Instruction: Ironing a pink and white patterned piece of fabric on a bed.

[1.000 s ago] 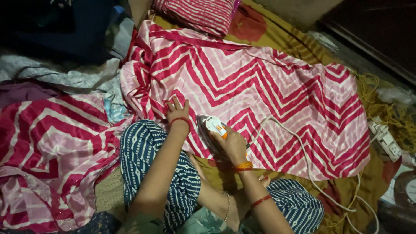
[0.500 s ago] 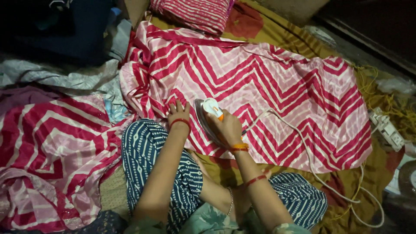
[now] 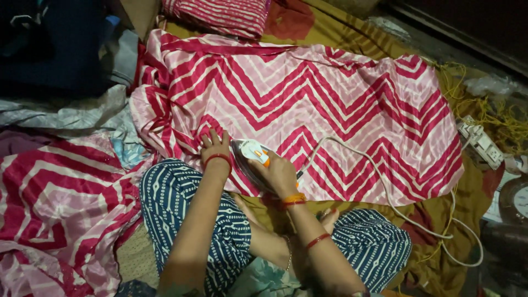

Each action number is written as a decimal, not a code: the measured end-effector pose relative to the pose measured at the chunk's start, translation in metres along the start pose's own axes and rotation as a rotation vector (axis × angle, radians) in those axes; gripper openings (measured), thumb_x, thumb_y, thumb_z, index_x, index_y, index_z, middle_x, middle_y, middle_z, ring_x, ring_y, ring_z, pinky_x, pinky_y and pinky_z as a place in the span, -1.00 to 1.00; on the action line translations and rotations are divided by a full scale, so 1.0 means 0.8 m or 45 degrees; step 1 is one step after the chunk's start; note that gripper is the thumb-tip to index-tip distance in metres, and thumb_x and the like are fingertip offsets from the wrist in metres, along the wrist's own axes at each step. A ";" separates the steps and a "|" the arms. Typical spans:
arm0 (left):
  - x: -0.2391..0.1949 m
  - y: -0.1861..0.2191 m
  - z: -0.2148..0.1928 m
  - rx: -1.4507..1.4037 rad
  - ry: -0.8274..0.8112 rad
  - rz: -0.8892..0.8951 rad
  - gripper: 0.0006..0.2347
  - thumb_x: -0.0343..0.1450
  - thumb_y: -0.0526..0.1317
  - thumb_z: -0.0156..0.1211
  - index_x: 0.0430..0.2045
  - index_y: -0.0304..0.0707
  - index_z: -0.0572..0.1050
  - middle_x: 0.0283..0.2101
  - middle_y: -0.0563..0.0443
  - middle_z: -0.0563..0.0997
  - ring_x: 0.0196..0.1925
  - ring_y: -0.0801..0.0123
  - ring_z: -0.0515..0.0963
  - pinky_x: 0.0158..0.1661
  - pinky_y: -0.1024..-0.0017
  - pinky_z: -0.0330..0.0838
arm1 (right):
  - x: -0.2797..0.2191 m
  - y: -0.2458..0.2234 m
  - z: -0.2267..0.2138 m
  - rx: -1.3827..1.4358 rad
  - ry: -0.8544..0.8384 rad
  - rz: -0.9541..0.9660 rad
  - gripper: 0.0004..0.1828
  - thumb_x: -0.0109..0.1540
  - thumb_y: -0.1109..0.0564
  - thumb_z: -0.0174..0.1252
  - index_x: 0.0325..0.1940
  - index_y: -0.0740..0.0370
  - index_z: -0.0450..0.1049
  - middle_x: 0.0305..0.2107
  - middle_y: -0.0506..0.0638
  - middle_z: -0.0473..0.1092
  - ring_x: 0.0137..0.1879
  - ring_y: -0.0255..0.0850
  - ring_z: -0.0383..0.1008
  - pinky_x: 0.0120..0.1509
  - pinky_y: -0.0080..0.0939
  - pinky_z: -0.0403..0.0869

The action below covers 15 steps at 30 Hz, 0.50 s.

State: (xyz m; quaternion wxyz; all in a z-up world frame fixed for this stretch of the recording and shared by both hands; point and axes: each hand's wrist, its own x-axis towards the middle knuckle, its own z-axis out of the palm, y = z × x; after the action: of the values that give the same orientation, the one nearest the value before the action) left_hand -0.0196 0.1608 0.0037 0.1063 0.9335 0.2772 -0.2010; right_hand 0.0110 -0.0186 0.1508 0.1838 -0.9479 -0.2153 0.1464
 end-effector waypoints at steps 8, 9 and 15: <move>-0.022 0.003 -0.022 -0.054 -0.128 0.032 -0.39 0.51 -0.23 -0.04 0.50 0.08 -0.09 0.58 -0.23 -0.22 0.55 -0.33 -0.18 0.31 -0.23 0.09 | 0.052 -0.002 -0.003 0.164 0.016 -0.074 -0.30 0.18 -0.44 0.17 -0.06 0.25 0.58 -0.44 0.29 0.54 -0.26 0.20 0.60 -0.19 0.14 0.51; -0.024 0.004 -0.025 -0.081 -0.128 0.056 -0.40 0.50 -0.23 -0.06 0.50 0.07 -0.08 0.58 -0.22 -0.24 0.56 -0.30 -0.21 0.35 -0.23 -0.01 | 0.056 0.002 -0.005 0.249 -0.005 -0.101 -0.31 0.18 -0.43 0.18 -0.06 0.26 0.57 -0.40 0.30 0.55 -0.23 0.19 0.61 -0.16 0.11 0.52; -0.013 0.009 0.014 -0.016 -0.030 0.204 -0.42 0.53 -0.23 -0.10 0.50 -0.01 -0.10 0.59 -0.07 -0.22 0.60 0.03 -0.21 0.41 -0.30 -0.24 | 0.043 0.064 0.022 0.422 -0.173 -0.102 -0.30 0.21 -0.39 0.14 0.15 0.20 0.49 -0.27 0.29 0.57 -0.12 0.13 0.63 -0.07 0.03 0.52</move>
State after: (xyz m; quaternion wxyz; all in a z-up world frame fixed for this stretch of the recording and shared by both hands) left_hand -0.0275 0.1464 -0.0014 0.1312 0.9496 0.2017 -0.2010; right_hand 0.0529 -0.0410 0.1071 0.3283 -0.8832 -0.2375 0.2361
